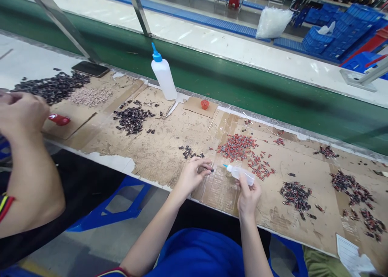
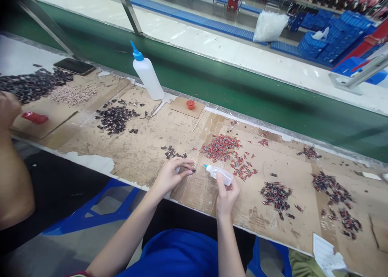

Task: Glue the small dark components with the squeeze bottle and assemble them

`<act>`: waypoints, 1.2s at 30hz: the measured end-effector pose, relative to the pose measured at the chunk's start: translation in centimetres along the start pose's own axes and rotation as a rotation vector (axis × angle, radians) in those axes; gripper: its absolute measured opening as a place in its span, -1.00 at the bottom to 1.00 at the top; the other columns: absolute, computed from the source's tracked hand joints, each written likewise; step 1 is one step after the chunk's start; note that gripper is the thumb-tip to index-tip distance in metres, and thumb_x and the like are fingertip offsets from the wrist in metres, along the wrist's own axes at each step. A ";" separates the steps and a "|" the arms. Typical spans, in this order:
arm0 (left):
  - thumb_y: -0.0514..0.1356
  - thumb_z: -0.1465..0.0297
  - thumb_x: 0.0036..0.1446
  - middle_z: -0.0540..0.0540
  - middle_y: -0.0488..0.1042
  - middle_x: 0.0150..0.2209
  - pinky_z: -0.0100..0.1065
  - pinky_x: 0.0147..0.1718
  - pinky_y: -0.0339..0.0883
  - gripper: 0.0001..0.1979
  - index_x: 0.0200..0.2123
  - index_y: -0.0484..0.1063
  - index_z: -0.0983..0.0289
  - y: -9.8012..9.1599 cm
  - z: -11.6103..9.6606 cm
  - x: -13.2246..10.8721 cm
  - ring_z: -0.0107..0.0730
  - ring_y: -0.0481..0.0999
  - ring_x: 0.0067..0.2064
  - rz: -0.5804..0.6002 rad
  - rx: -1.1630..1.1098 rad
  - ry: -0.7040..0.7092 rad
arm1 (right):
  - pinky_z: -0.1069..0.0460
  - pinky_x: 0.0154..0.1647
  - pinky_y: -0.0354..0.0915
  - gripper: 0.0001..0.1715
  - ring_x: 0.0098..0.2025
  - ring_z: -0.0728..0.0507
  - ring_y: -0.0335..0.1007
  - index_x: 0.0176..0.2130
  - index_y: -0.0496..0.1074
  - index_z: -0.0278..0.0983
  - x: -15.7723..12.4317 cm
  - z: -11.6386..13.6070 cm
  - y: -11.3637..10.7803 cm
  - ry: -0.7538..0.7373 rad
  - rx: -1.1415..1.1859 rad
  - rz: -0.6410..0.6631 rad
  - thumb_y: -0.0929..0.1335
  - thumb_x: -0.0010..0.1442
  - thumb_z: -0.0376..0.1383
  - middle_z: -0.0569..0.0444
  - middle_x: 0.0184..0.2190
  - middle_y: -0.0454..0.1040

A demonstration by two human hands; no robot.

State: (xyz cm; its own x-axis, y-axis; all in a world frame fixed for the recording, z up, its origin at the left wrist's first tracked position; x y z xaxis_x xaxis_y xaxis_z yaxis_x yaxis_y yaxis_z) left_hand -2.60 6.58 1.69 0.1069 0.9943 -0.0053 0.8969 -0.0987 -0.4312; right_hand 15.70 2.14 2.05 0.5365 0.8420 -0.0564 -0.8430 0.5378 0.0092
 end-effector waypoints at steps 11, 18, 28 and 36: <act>0.32 0.58 -0.04 0.12 0.56 -0.19 -0.04 0.01 0.33 -0.83 -0.40 0.60 0.19 0.1 0.1 -0.1 -0.12 0.43 -0.04 -0.031 0.158 0.143 | -0.06 -0.19 0.35 -0.42 -0.26 -0.14 0.49 -0.20 0.31 -0.22 0.9 -0.3 -0.6 -0.192 -0.372 0.187 0.54 -0.16 -0.11 -0.01 -0.23 0.56; 0.28 0.55 0.03 0.10 0.60 -0.30 -0.12 -0.01 0.38 -0.88 -0.40 0.56 0.20 -0.4 0.0 -0.8 -0.18 0.49 -0.08 -0.051 -0.003 0.160 | -0.08 -0.23 0.33 -0.30 0.01 -0.25 0.43 0.08 0.35 -0.20 5.1 5.6 -2.4 -0.386 -0.213 0.384 0.26 0.15 0.19 -0.15 -0.02 0.51; 0.27 0.40 0.05 0.10 0.66 -0.25 -0.24 -0.12 0.50 -0.83 -0.25 0.60 0.24 -2.6 -0.5 -3.2 -0.24 0.64 -0.23 -0.268 -0.292 -0.071 | 0.00 -0.19 0.25 -0.86 -0.27 -0.13 0.41 -0.35 0.58 -0.16 11.7 6.7 12.6 -0.794 -0.912 1.325 0.49 0.00 -0.36 0.11 -0.39 0.61; 0.28 0.36 0.04 0.10 0.66 -0.30 -0.23 -0.11 0.51 -0.88 -0.35 0.61 0.24 -2.9 -1.5 -3.9 -0.20 0.64 -0.21 -0.324 -0.316 -0.080 | 0.03 -0.35 0.22 -0.74 -0.36 -0.14 0.35 -0.61 0.45 -0.22 11.0 5.4 12.9 -0.807 -0.957 1.293 0.47 -0.07 -0.53 0.04 -0.60 0.49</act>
Point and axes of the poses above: each hand's wrist, its own x-axis towards the middle knuckle, its own y-axis out of the palm, z = x × y, the point moved 2 cm from there along x, towards the middle knuckle
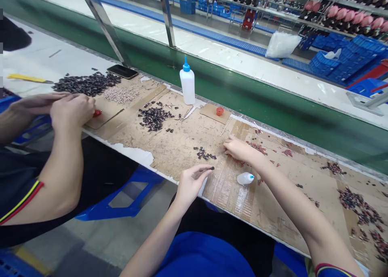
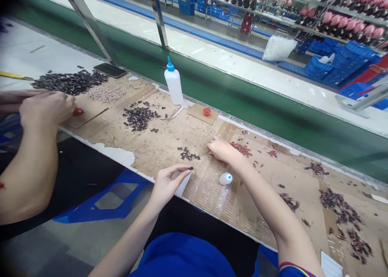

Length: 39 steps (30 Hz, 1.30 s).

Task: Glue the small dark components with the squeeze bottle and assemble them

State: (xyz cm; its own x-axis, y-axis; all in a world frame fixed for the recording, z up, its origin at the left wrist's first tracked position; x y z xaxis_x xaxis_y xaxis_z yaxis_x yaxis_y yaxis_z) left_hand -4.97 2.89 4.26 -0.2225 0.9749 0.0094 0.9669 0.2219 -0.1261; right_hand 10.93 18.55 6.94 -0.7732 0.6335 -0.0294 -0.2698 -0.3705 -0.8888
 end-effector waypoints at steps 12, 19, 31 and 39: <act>0.29 0.33 0.08 0.07 0.66 -0.32 -0.30 -0.22 0.54 -0.88 -0.33 0.63 0.19 3.0 -4.9 -2.4 -0.26 0.64 -0.29 0.083 -0.038 0.124 | -0.06 -0.26 0.43 -0.87 -0.27 -0.14 0.48 -0.30 0.61 -0.17 -13.9 11.2 -2.0 0.428 0.494 -0.929 0.43 0.13 -0.22 0.03 -0.33 0.58; 0.25 0.38 0.15 0.07 0.65 -0.31 -0.31 -0.22 0.53 -0.89 -0.30 0.62 0.18 4.9 -7.0 -4.0 -0.30 0.62 -0.29 0.198 0.004 0.286 | -0.14 -0.10 0.48 -0.80 -0.15 -0.21 0.56 -0.29 0.59 -0.23 -15.4 13.6 2.4 0.591 0.885 -1.064 0.42 0.14 -0.17 -0.04 -0.26 0.64; 0.27 0.41 0.13 0.09 0.64 -0.30 -0.34 -0.18 0.52 -0.90 -0.33 0.62 0.22 6.1 -7.3 -4.7 -0.29 0.62 -0.23 0.305 -0.120 0.159 | -0.12 -0.14 0.51 -0.87 -0.25 -0.20 0.60 -0.32 0.61 -0.23 -16.5 13.5 4.5 0.602 0.919 -1.265 0.47 0.06 -0.25 -0.03 -0.30 0.64; 0.24 0.45 0.08 0.10 0.63 -0.31 -0.39 -0.19 0.50 -0.88 -0.31 0.59 0.29 6.5 -6.9 -4.9 -0.33 0.60 -0.26 0.348 -0.125 0.082 | -0.06 -0.22 0.51 -0.88 -0.26 -0.16 0.57 -0.32 0.63 -0.18 -17.4 12.5 4.5 0.569 0.925 -1.206 0.47 0.06 -0.29 0.01 -0.32 0.63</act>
Point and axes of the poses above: each hand's wrist, its own x-axis towards the middle knuckle, its own y-axis out of the palm, z = x × y, the point moved 2 cm from there along x, towards the middle knuckle
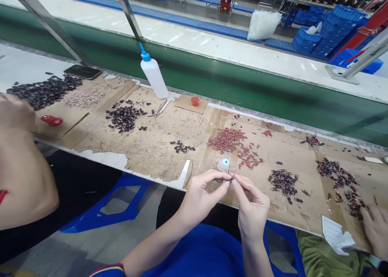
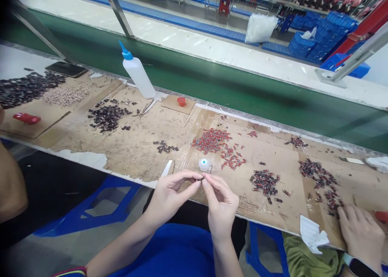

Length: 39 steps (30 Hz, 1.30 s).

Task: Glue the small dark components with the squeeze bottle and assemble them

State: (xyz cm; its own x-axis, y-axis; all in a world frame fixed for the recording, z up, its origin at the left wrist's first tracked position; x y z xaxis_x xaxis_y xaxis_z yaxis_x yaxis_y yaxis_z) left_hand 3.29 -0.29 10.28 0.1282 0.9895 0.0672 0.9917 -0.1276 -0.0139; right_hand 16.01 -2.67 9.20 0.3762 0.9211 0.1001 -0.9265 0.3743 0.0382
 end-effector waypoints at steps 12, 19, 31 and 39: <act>0.24 0.40 0.17 0.16 0.57 -0.05 -0.26 0.00 0.44 -0.48 0.19 0.21 0.23 1.1 -0.8 -0.3 -0.30 0.57 -0.05 0.116 0.239 0.308 | -0.07 -0.17 0.43 -0.85 -0.23 -0.13 0.48 -0.21 0.55 -0.24 0.0 -1.2 -5.0 -0.312 -0.433 -0.173 0.38 0.19 -0.31 -0.03 -0.28 0.55; 0.15 0.48 0.21 0.17 0.56 -0.09 -0.06 0.03 0.33 -0.77 -0.06 0.45 0.23 -5.9 3.4 4.6 -0.16 0.47 0.01 -0.280 0.735 0.338 | -0.18 -0.10 0.38 -0.59 -0.10 -0.27 0.45 -0.19 0.56 -0.32 2.7 -2.3 -9.7 -0.277 -0.790 -0.459 0.37 0.16 -0.06 -0.17 -0.21 0.55; 0.18 0.47 0.19 0.08 0.62 -0.27 0.02 0.02 0.04 -0.82 -0.34 0.58 0.11 -7.9 7.7 7.3 -0.08 0.39 -0.05 -0.071 0.966 0.166 | -0.27 0.07 0.25 -0.65 0.02 -0.30 0.27 -0.11 0.45 -0.20 3.9 -6.9 1.1 -0.363 -0.683 0.249 0.35 0.19 -0.05 -0.11 -0.07 0.48; 0.26 0.40 0.16 -0.04 0.64 -0.34 -0.02 0.07 -0.04 -0.91 -0.38 0.57 0.10 -3.2 8.4 4.1 -0.24 0.51 -0.14 0.085 0.774 0.262 | -0.04 -0.29 0.37 -0.52 -0.35 -0.13 0.44 -0.02 0.38 -0.22 2.5 -7.9 -2.4 0.065 -0.044 0.085 0.34 0.17 0.01 0.04 -0.34 0.50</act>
Point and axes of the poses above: each hand's wrist, its own x-axis towards the middle knuckle, its own y-axis out of the palm, z = x × y, the point moved 2 cm from there along x, towards the middle knuckle
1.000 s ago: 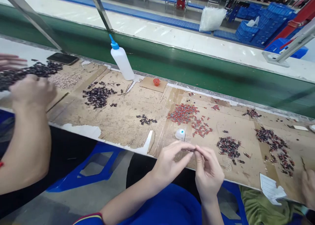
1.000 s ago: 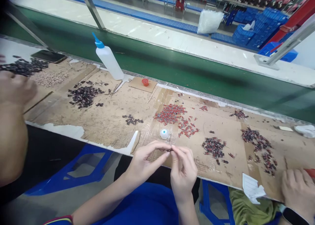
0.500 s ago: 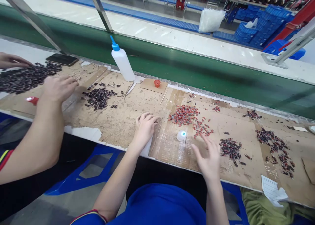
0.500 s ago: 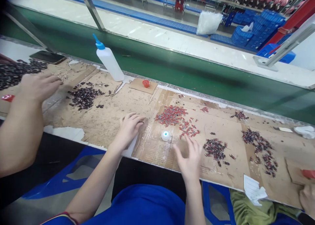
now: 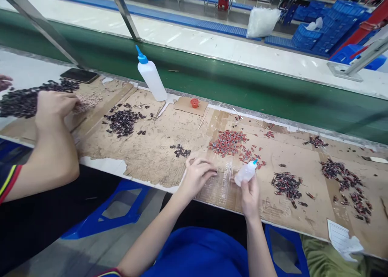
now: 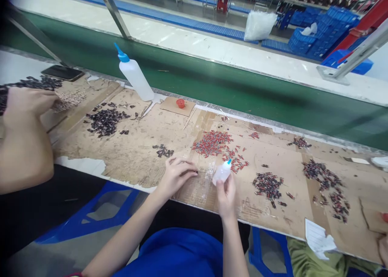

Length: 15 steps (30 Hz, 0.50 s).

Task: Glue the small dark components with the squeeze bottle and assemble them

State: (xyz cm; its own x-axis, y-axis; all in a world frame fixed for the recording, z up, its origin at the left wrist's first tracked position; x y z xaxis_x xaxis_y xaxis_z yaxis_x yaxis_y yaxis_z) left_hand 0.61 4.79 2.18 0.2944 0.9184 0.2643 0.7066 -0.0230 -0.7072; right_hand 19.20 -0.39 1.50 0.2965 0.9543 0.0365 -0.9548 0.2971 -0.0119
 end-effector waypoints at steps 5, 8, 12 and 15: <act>0.27 0.35 0.16 -0.02 0.63 -0.28 -0.04 0.07 -0.04 -0.93 -0.35 0.58 0.08 1.3 0.0 -0.9 -0.22 0.49 -0.08 -0.032 0.019 0.034 | 0.09 -0.61 0.07 -0.58 -0.58 0.02 0.13 -0.21 0.53 -0.29 0.2 1.0 -1.4 0.105 0.209 -0.102 0.45 -0.03 -0.09 0.10 -0.51 0.41; 0.27 0.34 0.16 -0.01 0.62 -0.26 -0.06 0.04 -0.01 -0.92 -0.36 0.59 0.07 1.2 0.1 -0.8 -0.22 0.47 -0.06 -0.062 0.054 0.037 | 0.10 -0.61 0.01 -0.62 -0.57 0.05 0.10 -0.28 0.55 -0.30 0.4 1.4 -1.1 0.180 0.313 -0.174 0.50 -0.16 -0.21 0.06 -0.45 0.46; 0.27 0.37 0.16 0.00 0.58 -0.31 -0.08 0.03 0.03 -0.90 -0.35 0.60 0.07 1.4 0.0 -0.3 -0.24 0.45 -0.10 -0.052 0.085 0.000 | 0.11 -0.61 0.02 -0.68 -0.58 0.05 0.11 -0.36 0.53 -0.29 0.8 1.5 -0.4 0.210 0.405 -0.242 0.49 -0.20 -0.22 0.10 -0.52 0.45; 0.26 0.39 0.17 0.00 0.57 -0.31 -0.07 0.05 0.03 -0.88 -0.31 0.60 0.05 1.4 -0.2 0.1 -0.26 0.45 -0.13 -0.021 0.092 -0.030 | 0.11 -0.65 0.04 -0.67 -0.60 0.04 0.16 -0.39 0.48 -0.28 1.2 1.5 -0.1 0.213 0.396 -0.244 0.43 -0.10 -0.08 0.08 -0.50 0.47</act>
State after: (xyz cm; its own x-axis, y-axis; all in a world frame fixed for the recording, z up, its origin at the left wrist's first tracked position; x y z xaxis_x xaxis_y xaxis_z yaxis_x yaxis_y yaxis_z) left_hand 1.76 4.79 1.29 0.2597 0.9298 0.2606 0.6500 0.0313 -0.7593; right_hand 19.63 0.63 3.07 0.4708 0.8559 -0.2139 -0.7798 0.5171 0.3530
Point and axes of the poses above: each hand's wrist, its own x-axis towards the middle knuckle, its own y-axis out of the palm, z = x × y, the point moved 2 cm from there along x, towards the middle knuckle
